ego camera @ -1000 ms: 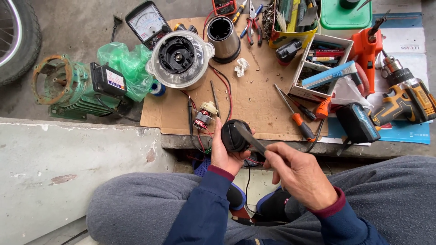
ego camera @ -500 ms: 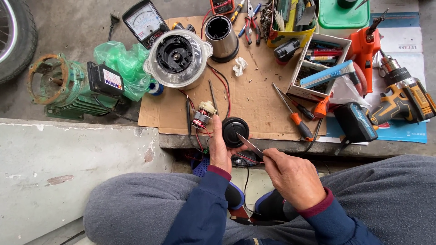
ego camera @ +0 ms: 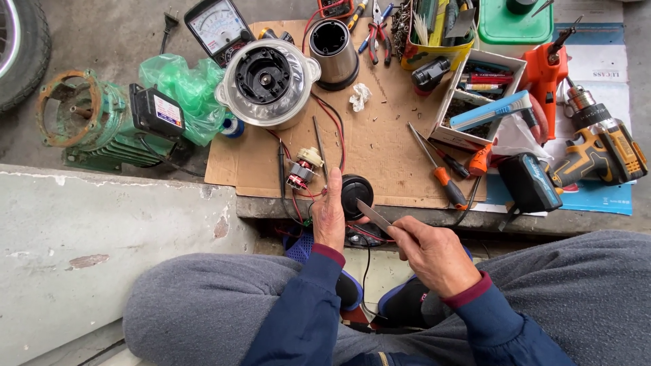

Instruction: Repairing and cleaning an electric motor component using a small blade and screwdriver on a makeshift workbench.

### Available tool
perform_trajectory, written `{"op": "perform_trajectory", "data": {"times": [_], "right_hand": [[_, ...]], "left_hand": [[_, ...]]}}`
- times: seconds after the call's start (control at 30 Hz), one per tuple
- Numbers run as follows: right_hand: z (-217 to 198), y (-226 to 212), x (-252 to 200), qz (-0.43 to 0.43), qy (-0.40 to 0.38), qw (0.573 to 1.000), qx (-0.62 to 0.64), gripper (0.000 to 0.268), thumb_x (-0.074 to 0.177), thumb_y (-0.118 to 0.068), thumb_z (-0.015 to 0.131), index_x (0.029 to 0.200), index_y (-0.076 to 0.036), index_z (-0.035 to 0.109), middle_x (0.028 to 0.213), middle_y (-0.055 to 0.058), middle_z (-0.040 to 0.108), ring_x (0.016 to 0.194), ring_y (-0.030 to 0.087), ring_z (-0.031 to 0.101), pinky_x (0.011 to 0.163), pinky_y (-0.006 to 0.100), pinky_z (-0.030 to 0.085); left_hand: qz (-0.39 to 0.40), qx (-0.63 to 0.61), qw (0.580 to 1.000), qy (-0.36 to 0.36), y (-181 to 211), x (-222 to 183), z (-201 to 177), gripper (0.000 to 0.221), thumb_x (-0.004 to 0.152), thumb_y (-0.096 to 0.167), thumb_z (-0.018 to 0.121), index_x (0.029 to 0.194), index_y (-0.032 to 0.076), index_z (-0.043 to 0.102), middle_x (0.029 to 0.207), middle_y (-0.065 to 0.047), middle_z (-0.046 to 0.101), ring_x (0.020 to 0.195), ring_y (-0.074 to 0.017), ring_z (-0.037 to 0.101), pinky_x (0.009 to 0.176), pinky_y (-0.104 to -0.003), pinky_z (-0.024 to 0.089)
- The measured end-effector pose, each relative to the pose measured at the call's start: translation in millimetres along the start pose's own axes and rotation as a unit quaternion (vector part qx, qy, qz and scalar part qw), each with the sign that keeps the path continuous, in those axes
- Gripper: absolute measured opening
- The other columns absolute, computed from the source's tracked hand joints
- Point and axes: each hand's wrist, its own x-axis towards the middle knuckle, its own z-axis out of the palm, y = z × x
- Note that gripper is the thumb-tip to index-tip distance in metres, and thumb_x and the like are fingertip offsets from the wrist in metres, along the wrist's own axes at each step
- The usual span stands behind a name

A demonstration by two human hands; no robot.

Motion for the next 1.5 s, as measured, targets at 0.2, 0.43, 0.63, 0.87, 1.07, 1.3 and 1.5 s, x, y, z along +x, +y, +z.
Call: {"op": "perform_trajectory", "data": {"times": [0.2, 0.43, 0.63, 0.87, 1.07, 1.3, 1.5], "right_hand": [[-2.7, 4.9, 5.1, 0.055, 0.0, 0.989, 0.139, 0.024, 0.105, -0.034, 0.07, 0.089, -0.021, 0.083, 0.054, 0.006, 0.075, 0.057, 0.025, 0.07, 0.064, 0.038, 0.061], [-4.2, 9.7, 4.8, 0.056, 0.003, 0.992, 0.113, 0.03, 0.106, -0.038, 0.071, 0.089, -0.017, 0.084, 0.055, 0.009, 0.074, 0.061, 0.03, 0.071, 0.067, 0.04, 0.06], [-13.0, 4.6, 2.7, 0.051, 0.027, 0.998, 0.028, 0.034, 0.105, -0.049, 0.071, 0.089, -0.021, 0.082, 0.06, 0.012, 0.075, 0.073, 0.038, 0.077, 0.073, 0.046, 0.06], [-10.7, 11.9, 8.5, 0.088, 0.01, 0.995, 0.053, 0.038, 0.102, -0.05, 0.074, 0.084, -0.018, 0.082, 0.058, 0.011, 0.072, 0.072, 0.034, 0.074, 0.078, 0.044, 0.059], [-19.3, -10.2, 9.1, 0.144, 0.02, 0.989, 0.034, 0.061, 0.096, -0.069, 0.072, 0.076, -0.012, 0.08, 0.066, 0.023, 0.071, 0.083, 0.045, 0.076, 0.081, 0.049, 0.057], [-4.8, -2.0, 15.8, 0.134, 0.047, 0.989, 0.044, 0.062, 0.092, -0.067, 0.08, 0.065, -0.011, 0.074, 0.061, 0.022, 0.068, 0.076, 0.045, 0.074, 0.074, 0.043, 0.056], [1.5, 9.9, 17.7, 0.07, 0.099, 0.993, 0.008, 0.065, 0.092, -0.067, 0.082, 0.061, -0.012, 0.066, 0.058, 0.022, 0.061, 0.067, 0.044, 0.072, 0.064, 0.04, 0.055]], "left_hand": [[-0.072, -0.097, 0.991, -0.054, 5.5, -7.8, 3.1, 0.069, 0.095, 0.068, 0.075, 0.096, -0.001, 0.075, 0.085, -0.029, 0.082, 0.068, -0.0407, 0.081, 0.049, -0.052, 0.07], [-0.076, -0.034, 0.995, -0.058, -33.8, 31.4, -6.9, 0.071, 0.09, 0.068, 0.083, 0.1, -0.002, 0.077, 0.087, -0.026, 0.081, 0.073, -0.0393, 0.082, 0.053, -0.055, 0.071], [-0.049, 0.095, 0.985, -0.133, -33.4, 34.5, -9.7, 0.068, 0.094, 0.065, 0.082, 0.098, -0.003, 0.085, 0.09, -0.029, 0.082, 0.075, -0.0405, 0.083, 0.053, -0.049, 0.072], [-0.045, 0.127, 0.977, -0.164, -16.3, 18.4, -6.6, 0.064, 0.093, 0.063, 0.084, 0.101, 0.0, 0.087, 0.089, -0.03, 0.082, 0.074, -0.0404, 0.083, 0.051, -0.046, 0.072], [-0.043, 0.076, 0.974, -0.21, 6.0, -7.2, 2.5, 0.063, 0.097, 0.062, 0.079, 0.107, 0.0, 0.085, 0.09, -0.029, 0.08, 0.077, -0.0392, 0.082, 0.056, -0.046, 0.073], [-0.07, 0.008, 0.978, -0.199, -11.3, 0.2, 4.9, 0.062, 0.1, 0.062, 0.075, 0.1, 0.0, 0.08, 0.08, -0.021, 0.08, 0.066, -0.0294, 0.08, 0.045, -0.04, 0.068], [-0.092, 0.001, 0.975, -0.204, -22.9, 10.2, 3.3, 0.063, 0.098, 0.064, 0.077, 0.1, 0.001, 0.079, 0.079, -0.021, 0.08, 0.061, -0.0301, 0.079, 0.04, -0.04, 0.065]]}}
